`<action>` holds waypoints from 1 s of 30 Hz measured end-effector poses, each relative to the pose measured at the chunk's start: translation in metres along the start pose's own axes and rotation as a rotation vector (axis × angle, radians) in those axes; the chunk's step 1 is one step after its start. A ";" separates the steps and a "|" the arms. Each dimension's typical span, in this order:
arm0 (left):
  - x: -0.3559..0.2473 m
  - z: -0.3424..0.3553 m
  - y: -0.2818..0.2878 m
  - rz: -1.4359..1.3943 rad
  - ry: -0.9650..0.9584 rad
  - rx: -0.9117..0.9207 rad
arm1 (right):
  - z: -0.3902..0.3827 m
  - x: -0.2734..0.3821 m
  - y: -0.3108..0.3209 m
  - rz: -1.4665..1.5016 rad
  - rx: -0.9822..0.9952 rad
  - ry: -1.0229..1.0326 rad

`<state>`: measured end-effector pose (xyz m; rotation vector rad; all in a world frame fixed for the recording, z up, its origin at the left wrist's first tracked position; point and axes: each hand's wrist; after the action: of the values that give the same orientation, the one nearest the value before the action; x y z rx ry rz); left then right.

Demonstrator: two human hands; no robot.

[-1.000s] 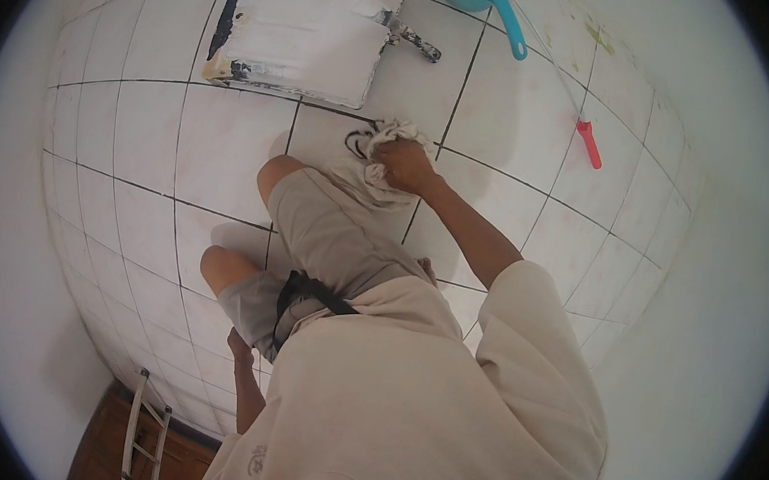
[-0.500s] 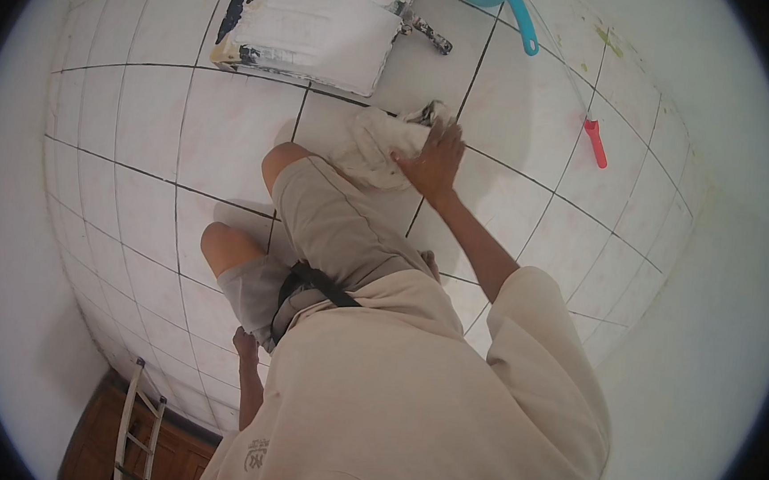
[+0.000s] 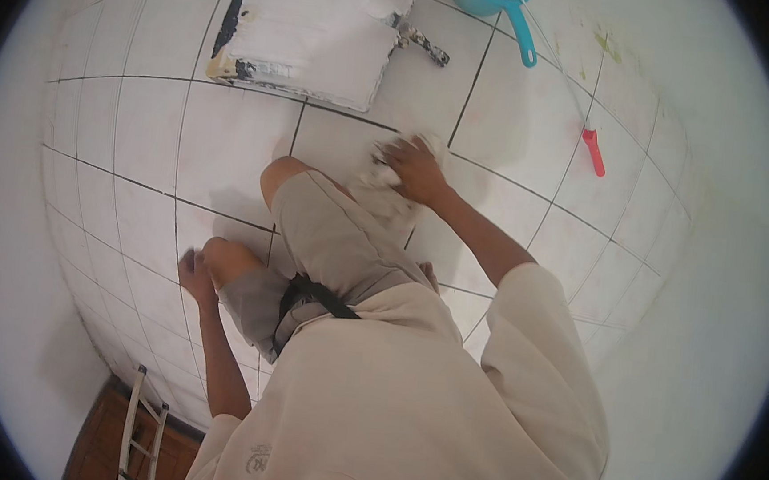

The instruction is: The person mixes white paint in a tray using a scraper and a brush, then wipes the floor with a cloth.

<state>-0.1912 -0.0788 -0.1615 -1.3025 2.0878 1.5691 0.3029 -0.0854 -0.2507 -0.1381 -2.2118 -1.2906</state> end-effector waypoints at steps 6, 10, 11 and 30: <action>-0.103 0.056 -0.075 -0.300 -0.020 0.385 | -0.065 -0.021 0.037 -0.119 0.065 -0.476; -0.122 0.096 -0.121 -0.772 0.290 0.620 | -0.014 -0.059 0.067 0.143 -0.241 -0.520; -0.133 0.104 -0.135 -0.778 0.284 0.625 | 0.003 -0.074 0.074 0.123 -0.378 -0.461; -0.190 0.188 -0.249 -1.570 0.304 0.876 | 0.070 -0.096 0.108 0.323 -0.402 -0.455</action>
<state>0.0467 0.1708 -0.2819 -1.8893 0.8468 -0.1858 0.3926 0.0474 -0.2440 -0.9860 -2.1228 -1.6111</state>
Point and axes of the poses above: each hand's wrist, its own z-axis towards the middle knuckle, its own y-axis out of the back of the hand, x = y × z, and after that the axes turned 14 degrees about x, right-handed
